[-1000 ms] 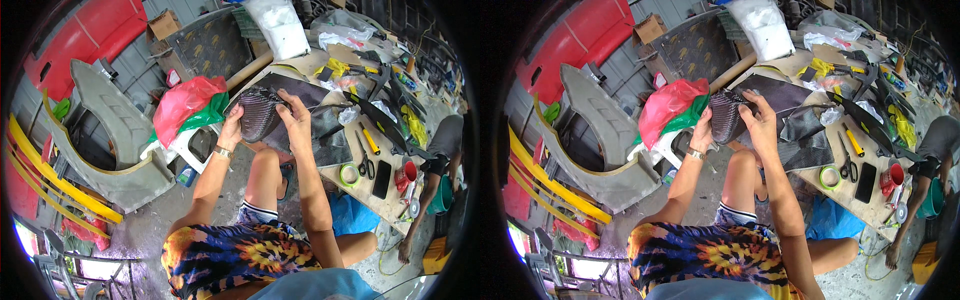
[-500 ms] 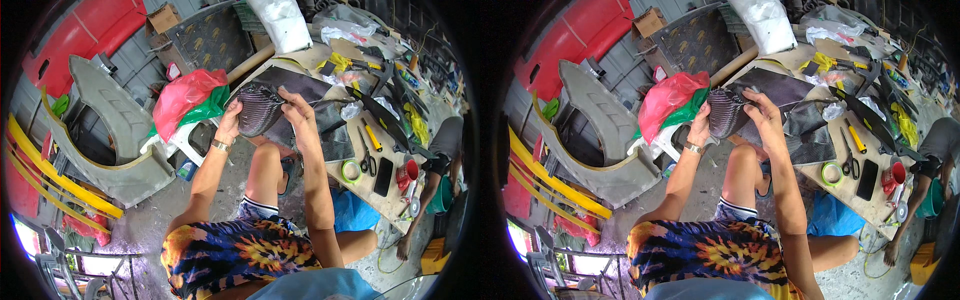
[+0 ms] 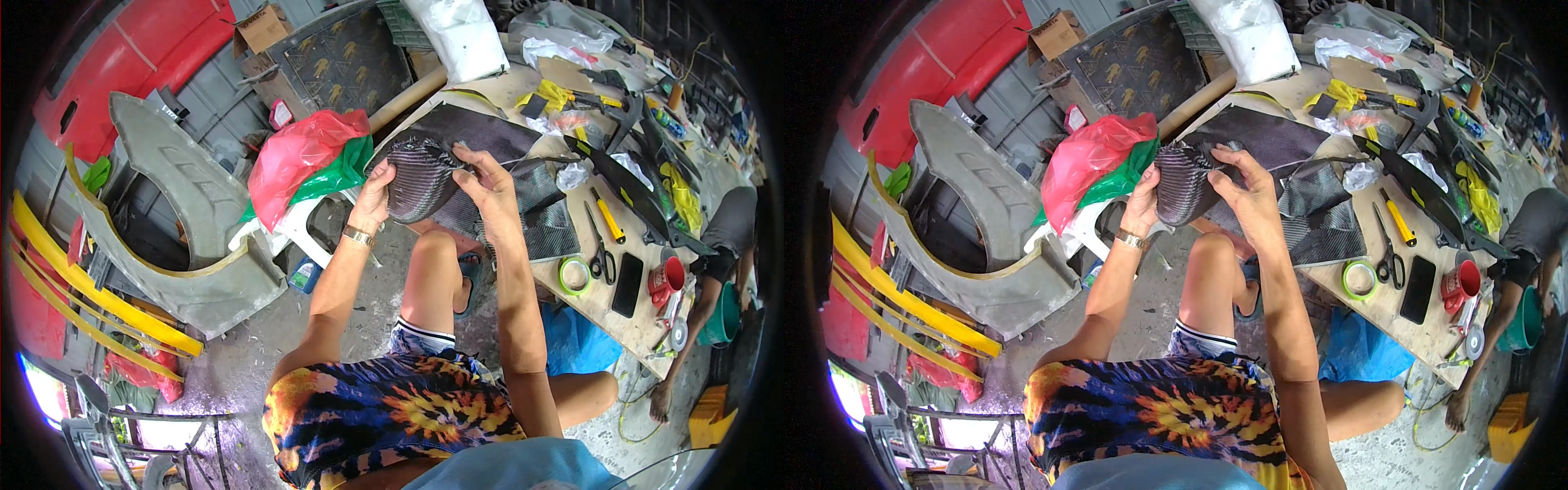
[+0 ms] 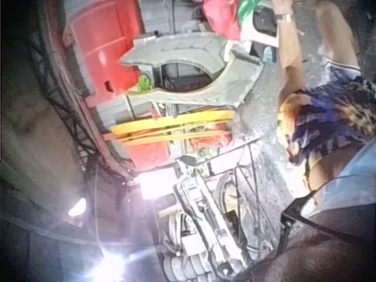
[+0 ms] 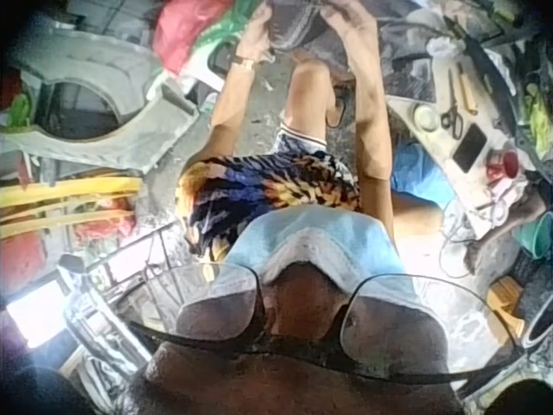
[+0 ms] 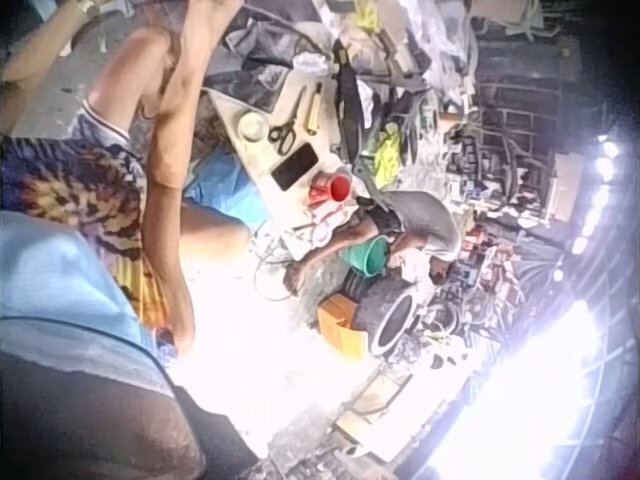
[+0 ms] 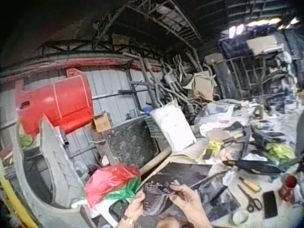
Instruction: Applying and trimming carbon fiber material onto a red automotive part.
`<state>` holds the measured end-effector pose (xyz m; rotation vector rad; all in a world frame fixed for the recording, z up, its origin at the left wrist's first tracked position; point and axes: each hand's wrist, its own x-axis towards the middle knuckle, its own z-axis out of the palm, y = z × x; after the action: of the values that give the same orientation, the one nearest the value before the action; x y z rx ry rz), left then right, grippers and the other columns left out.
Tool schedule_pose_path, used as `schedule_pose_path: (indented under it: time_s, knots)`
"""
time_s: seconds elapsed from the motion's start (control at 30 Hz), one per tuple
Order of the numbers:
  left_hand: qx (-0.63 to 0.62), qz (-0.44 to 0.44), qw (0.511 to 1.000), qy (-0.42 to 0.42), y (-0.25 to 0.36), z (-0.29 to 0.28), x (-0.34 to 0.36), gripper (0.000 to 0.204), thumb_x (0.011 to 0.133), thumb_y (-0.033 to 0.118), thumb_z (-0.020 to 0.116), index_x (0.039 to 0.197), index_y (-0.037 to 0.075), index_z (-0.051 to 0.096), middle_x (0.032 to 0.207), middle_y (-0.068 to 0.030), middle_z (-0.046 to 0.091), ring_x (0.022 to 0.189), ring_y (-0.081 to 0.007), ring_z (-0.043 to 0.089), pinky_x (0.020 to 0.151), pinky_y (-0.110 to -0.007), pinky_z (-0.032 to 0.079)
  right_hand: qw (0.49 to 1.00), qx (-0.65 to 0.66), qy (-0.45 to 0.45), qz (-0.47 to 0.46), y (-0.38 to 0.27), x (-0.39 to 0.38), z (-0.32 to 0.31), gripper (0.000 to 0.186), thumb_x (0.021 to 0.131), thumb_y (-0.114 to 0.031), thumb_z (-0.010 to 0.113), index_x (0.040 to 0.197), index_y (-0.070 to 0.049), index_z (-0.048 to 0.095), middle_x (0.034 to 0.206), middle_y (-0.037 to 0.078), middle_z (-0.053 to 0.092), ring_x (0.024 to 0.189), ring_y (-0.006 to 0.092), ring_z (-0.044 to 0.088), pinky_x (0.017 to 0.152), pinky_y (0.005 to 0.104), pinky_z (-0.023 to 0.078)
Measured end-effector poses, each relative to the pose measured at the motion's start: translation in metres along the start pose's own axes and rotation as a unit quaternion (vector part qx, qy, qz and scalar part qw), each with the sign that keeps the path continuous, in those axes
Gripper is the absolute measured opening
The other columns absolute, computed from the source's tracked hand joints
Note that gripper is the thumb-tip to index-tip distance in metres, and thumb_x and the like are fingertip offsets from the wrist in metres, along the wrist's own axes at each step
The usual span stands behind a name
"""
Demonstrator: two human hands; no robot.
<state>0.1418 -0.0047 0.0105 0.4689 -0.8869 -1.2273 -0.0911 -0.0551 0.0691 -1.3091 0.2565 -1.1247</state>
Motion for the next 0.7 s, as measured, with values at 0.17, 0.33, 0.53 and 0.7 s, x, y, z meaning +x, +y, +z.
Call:
schedule_pose_path:
  time_s: [0.17, 0.33, 0.53, 0.7]
  knots:
    - [0.005, -0.013, 1.000, 0.004, -0.002, -0.002, -0.002, 0.049, 0.087, 0.019, 0.067, 0.128, 0.000, 0.047, 0.125, -0.0145, 0.058, 0.114, -0.0251, 0.058, 0.102, -0.041, 0.046, 1.000, -0.005, 0.001, 0.009, -0.003, -0.001, -0.002, 0.029, 0.083, -0.005, 0.066, 0.112, 0.001, 0.063, 0.128, 0.015, 0.057, 0.119, 0.0209, 0.052, 0.102, 0.0320, 0.038]
    - [0.000, -0.003, 1.000, 0.021, -0.007, -0.007, -0.006, 0.048, 0.088, 0.018, 0.066, 0.128, 0.001, 0.048, 0.125, -0.0141, 0.058, 0.114, -0.0251, 0.058, 0.102, -0.041, 0.046, 0.999, -0.049, -0.015, -0.003, 0.003, 0.002, -0.005, 0.030, 0.084, -0.006, 0.066, 0.112, 0.002, 0.062, 0.122, 0.012, 0.061, 0.111, 0.0169, 0.055, 0.096, 0.0273, 0.041]
    - [-0.031, -0.015, 0.999, 0.016, -0.009, -0.006, -0.011, 0.037, 0.092, 0.014, 0.060, 0.126, 0.002, 0.052, 0.122, -0.0134, 0.061, 0.112, -0.0234, 0.060, 0.098, -0.039, 0.048, 0.998, -0.044, -0.012, 0.031, 0.007, 0.004, -0.003, 0.033, 0.085, -0.007, 0.066, 0.115, 0.004, 0.061, 0.127, 0.014, 0.057, 0.115, 0.0189, 0.053, 0.098, 0.0284, 0.040]
    - [-0.113, 0.003, 0.993, 0.042, -0.028, -0.009, -0.009, 0.046, 0.093, 0.024, 0.058, 0.133, 0.005, 0.048, 0.132, -0.0134, 0.054, 0.120, -0.0279, 0.054, 0.103, -0.047, 0.044, 0.996, 0.023, 0.089, 0.003, 0.019, -0.002, -0.012, 0.044, 0.089, -0.011, 0.061, 0.130, 0.003, 0.050, 0.139, 0.017, 0.045, 0.129, 0.0264, 0.042, 0.106, 0.0326, 0.034]
